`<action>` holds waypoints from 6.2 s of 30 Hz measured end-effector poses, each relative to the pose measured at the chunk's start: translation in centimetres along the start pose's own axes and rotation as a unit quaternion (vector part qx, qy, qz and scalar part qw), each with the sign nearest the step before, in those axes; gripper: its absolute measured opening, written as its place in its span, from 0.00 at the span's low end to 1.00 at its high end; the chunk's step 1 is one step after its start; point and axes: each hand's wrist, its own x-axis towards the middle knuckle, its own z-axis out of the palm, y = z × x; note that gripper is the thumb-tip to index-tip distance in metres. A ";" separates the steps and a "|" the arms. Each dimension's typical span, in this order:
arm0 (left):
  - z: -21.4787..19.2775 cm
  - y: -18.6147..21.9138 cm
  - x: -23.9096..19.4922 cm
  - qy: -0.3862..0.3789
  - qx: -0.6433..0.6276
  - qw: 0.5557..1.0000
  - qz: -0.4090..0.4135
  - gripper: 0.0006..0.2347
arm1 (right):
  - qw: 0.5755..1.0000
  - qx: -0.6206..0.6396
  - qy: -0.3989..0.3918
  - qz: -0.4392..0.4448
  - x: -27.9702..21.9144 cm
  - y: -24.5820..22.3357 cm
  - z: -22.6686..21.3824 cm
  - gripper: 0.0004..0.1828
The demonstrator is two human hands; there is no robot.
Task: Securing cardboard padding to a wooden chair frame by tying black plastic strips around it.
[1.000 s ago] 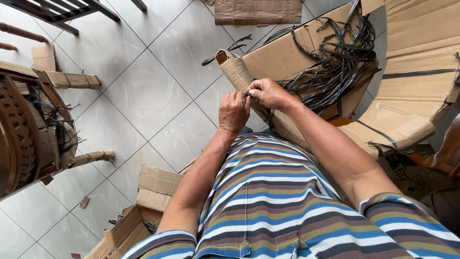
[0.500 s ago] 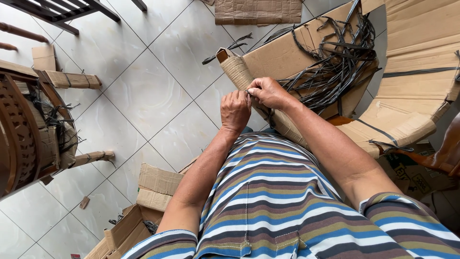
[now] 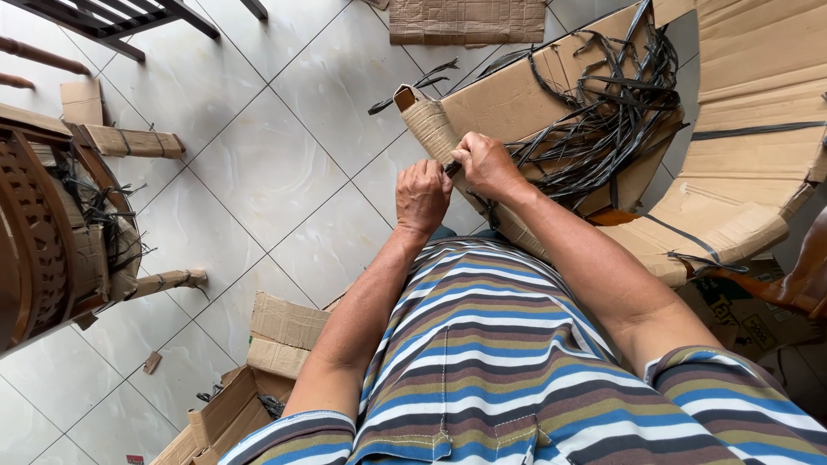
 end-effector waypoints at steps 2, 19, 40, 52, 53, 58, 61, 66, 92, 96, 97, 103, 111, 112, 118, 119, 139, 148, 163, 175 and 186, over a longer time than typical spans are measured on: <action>0.9 -0.5 -0.8 -0.008 -0.012 1.000 -0.005 0.03 | 1.000 -0.027 0.007 -0.002 -0.2 0.5 -0.4 0.11; -0.4 -0.9 6.1 -0.116 -0.326 0.865 -0.365 0.32 | 0.967 0.166 -0.019 0.190 -7.6 1.8 -2.9 0.13; 2.5 1.7 9.2 -0.015 -0.043 0.879 -0.475 0.31 | 0.918 0.086 -0.121 0.367 -0.2 31.8 5.2 0.29; 3.0 1.0 8.9 -0.014 -0.022 0.893 -0.449 0.32 | 0.845 0.303 0.036 0.440 -0.9 23.5 1.3 0.27; 3.0 1.0 8.8 -0.014 -0.023 0.890 -0.455 0.32 | 0.855 0.321 0.030 0.406 -1.4 21.4 -0.4 0.28; 2.9 1.3 9.0 -0.005 -0.033 0.893 -0.450 0.31 | 0.881 0.401 0.040 0.247 -4.6 14.2 -6.2 0.30; 3.1 1.3 9.1 0.001 -0.043 0.892 -0.449 0.31 | 0.888 0.428 0.050 0.160 -5.6 10.8 -8.0 0.30; 3.2 1.0 9.5 -0.032 -0.038 0.882 -0.468 0.30 | 0.883 0.461 0.068 0.061 -6.7 5.1 -10.8 0.31; -12.1 3.7 11.8 -0.354 -0.646 0.621 -0.267 0.14 | 0.715 0.667 0.203 0.057 -7.4 -4.4 -13.1 0.30; -11.7 5.5 10.6 -0.397 -0.556 0.706 -0.185 0.14 | 0.581 0.790 0.162 0.112 -6.4 -4.0 -12.7 0.20; -11.2 5.4 9.9 -0.396 -0.555 0.707 -0.187 0.14 | 0.581 0.790 0.160 0.113 -6.3 -2.8 -12.6 0.20; -11.7 6.1 8.8 -0.471 -0.489 0.704 -0.210 0.19 | 0.716 0.677 0.131 0.113 -8.0 -2.8 -16.3 0.21; -8.0 9.9 11.9 -0.302 -0.801 0.383 -0.348 0.18 | 0.838 0.539 -0.082 0.028 -12.2 -5.2 -15.2 0.18; -7.4 9.6 12.5 -0.301 -0.801 0.384 -0.347 0.18 | 0.838 0.539 -0.083 0.027 -12.1 -4.3 -14.9 0.18; -8.3 8.5 14.8 -0.133 -0.760 0.507 -0.383 0.14 | 0.885 0.448 0.013 0.123 -13.0 0.0 -15.0 0.17; -8.5 8.4 14.8 -0.150 -0.729 0.557 -0.368 0.15 | 0.900 0.398 0.022 0.178 -13.0 0.0 -15.3 0.17; -10.4 6.2 12.0 -0.292 -0.680 0.571 -0.355 0.16 | 0.808 0.496 0.275 0.158 -5.8 1.1 -16.5 0.16; -11.5 1.3 11.6 -0.215 -0.746 0.457 -0.435 0.16 | 0.704 0.566 0.352 0.243 -8.9 14.2 -19.6 0.14; -12.2 -0.5 6.6 -0.335 -0.631 0.545 -0.439 0.17 | 0.646 0.553 0.465 0.244 -12.5 22.2 -30.7 0.12; -11.0 -1.2 -4.3 -0.252 -0.488 0.563 -0.617 0.14 | 0.710 0.465 0.473 0.234 -9.8 53.7 -33.8 0.11; -5.3 -5.5 -14.3 -0.259 -0.314 0.541 -0.736 0.17 | 0.951 -0.033 0.229 0.204 0.6 26.7 -19.1 0.03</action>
